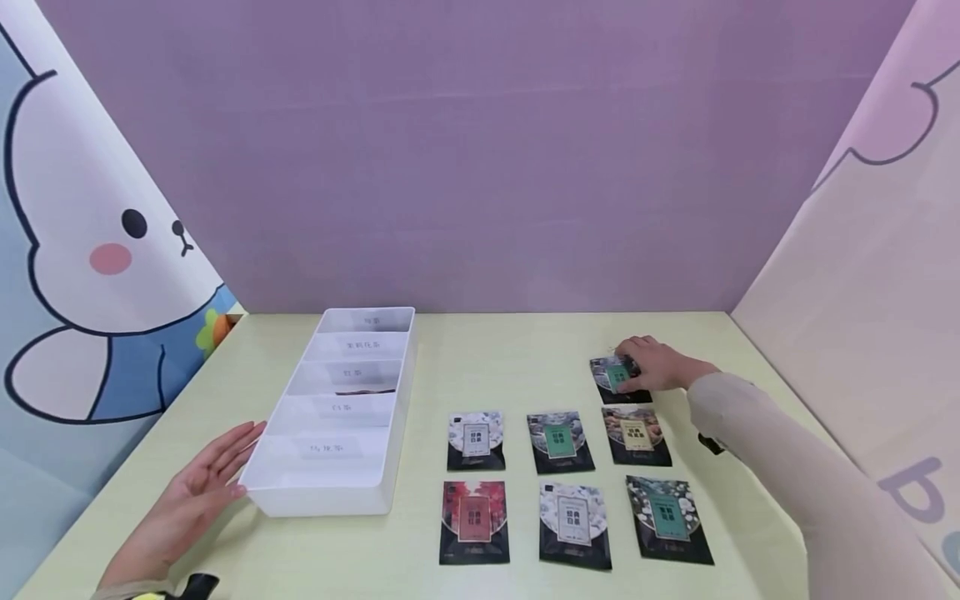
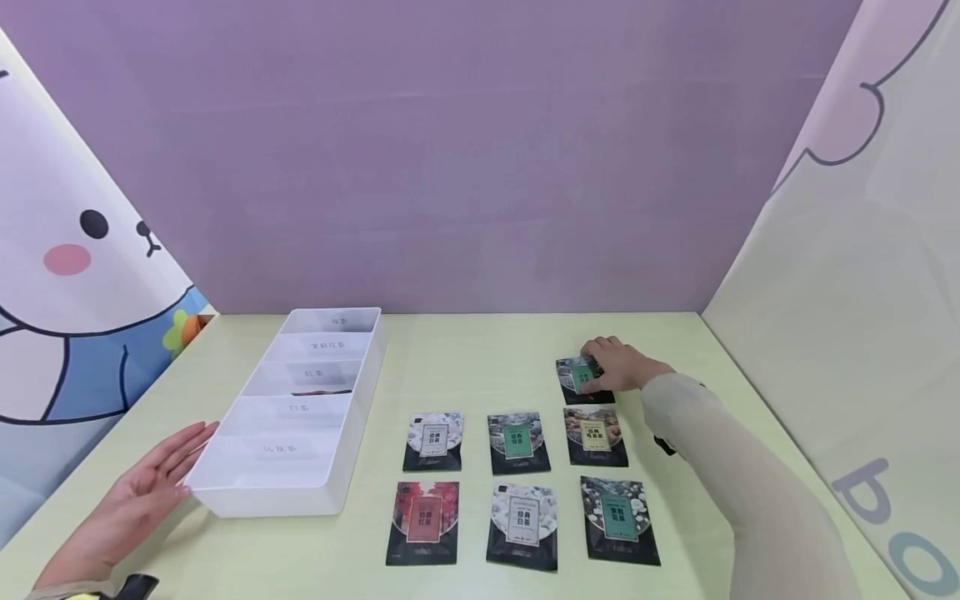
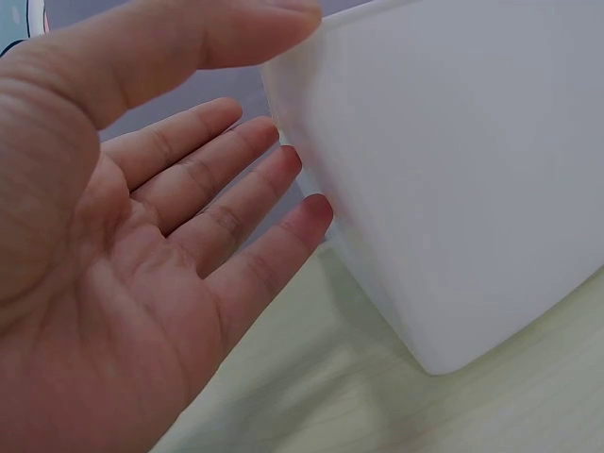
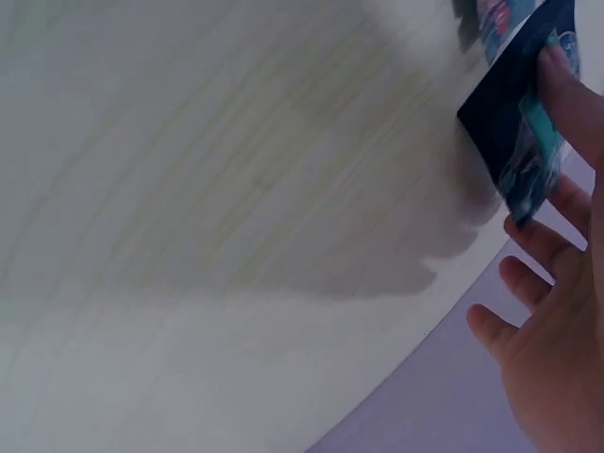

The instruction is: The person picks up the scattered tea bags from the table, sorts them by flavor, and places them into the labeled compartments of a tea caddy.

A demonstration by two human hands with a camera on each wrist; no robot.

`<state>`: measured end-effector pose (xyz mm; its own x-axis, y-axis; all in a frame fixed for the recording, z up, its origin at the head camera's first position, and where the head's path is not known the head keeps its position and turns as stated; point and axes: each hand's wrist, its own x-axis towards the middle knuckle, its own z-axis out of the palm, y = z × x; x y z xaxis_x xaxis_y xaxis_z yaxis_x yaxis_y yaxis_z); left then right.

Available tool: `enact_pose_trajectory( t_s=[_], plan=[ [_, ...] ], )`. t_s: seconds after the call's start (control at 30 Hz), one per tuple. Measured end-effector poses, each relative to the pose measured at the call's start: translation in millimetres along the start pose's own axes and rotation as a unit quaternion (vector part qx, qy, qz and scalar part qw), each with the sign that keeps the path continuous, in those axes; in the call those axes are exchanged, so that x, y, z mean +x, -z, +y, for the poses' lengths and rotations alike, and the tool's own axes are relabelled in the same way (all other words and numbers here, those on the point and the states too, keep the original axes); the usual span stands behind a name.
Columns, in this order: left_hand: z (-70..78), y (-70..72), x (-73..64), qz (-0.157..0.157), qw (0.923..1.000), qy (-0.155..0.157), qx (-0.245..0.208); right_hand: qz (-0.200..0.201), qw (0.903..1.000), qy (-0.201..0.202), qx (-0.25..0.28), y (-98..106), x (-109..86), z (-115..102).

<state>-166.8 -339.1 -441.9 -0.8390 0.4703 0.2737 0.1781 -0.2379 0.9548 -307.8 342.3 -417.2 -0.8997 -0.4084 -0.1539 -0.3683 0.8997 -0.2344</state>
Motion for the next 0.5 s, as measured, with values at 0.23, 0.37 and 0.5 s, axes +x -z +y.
enact_pose_trajectory(
  t_s=[0.23, 0.37, 0.5],
  plan=[
    [-1.4, -0.9, -0.6, 0.003, 1.0, -0.004, -0.005, 0.001, 0.9946, -0.02, 0.102, 8, 2.6, -2],
    [-0.9, -1.3, -0.1, 0.008, 1.0, -0.002, 0.003, 0.022, 0.9952, -0.007, 0.095, 16, 4.2, -3],
    [-0.2, -1.8, -0.2, 0.015, 0.9999, 0.005, 0.007, 0.034, 0.9953, 0.004, 0.09, 25, 4.7, -4]
  ],
)
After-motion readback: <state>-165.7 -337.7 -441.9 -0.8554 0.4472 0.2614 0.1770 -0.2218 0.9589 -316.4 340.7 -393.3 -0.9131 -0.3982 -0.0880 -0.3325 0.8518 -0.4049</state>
